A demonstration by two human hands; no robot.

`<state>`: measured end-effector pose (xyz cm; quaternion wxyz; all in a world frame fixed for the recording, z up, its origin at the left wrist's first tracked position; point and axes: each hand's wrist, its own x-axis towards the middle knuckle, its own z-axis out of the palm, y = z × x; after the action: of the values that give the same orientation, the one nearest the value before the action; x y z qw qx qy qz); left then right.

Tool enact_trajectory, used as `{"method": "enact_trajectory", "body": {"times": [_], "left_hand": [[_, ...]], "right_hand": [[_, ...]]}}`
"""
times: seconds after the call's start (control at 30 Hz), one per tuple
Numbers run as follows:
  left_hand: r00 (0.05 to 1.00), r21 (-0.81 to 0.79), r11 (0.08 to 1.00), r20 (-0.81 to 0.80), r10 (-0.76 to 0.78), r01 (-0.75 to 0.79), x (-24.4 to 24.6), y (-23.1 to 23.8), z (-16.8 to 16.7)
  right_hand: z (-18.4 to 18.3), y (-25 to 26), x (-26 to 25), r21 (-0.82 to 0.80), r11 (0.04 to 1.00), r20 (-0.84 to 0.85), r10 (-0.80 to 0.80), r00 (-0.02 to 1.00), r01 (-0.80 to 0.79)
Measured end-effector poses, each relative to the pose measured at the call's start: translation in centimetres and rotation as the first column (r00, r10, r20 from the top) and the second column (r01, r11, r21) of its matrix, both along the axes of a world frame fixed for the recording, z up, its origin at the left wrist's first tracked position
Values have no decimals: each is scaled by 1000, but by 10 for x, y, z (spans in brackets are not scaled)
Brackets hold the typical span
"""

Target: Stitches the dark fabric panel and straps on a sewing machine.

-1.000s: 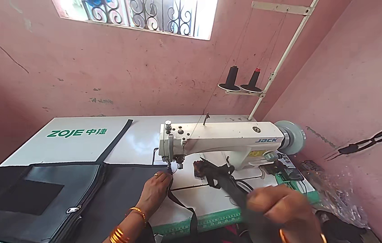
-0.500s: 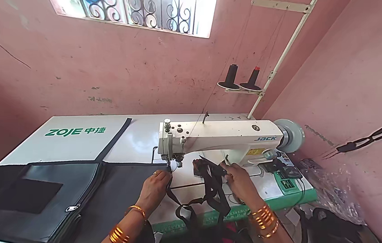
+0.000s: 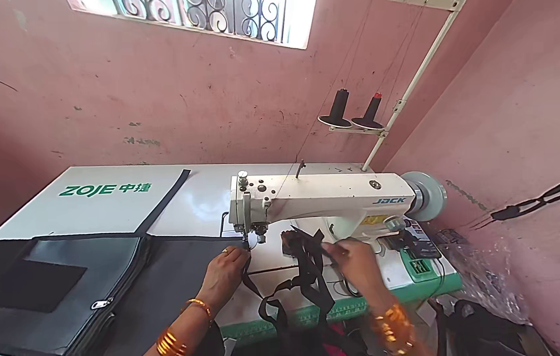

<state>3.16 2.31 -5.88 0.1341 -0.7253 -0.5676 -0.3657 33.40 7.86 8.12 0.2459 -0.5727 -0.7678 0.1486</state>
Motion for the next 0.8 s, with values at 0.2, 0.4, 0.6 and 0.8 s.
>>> {"method": "enact_trajectory", "body": {"times": [0.2,0.4,0.6,0.8], "left_hand": [[1000,-29,1000,-12,-3,3,-1,-2,3],[1000,-24,1000,-12,5,-5,1,-3,3],[1000,-43,999,-10,-6,6,0,-3,2],[1000,-29,1000,-13,-5,5,0,-3,3]], "right_hand": [[-54,28,-60,19,996,137,-92,986,91],[-50,57,-49,234,963,-34,-130,991,134],[-54,-29,-41,289,882,-43,400,915,-372],[-104,-14,-32,387,665,323,551,770,-639]]}}
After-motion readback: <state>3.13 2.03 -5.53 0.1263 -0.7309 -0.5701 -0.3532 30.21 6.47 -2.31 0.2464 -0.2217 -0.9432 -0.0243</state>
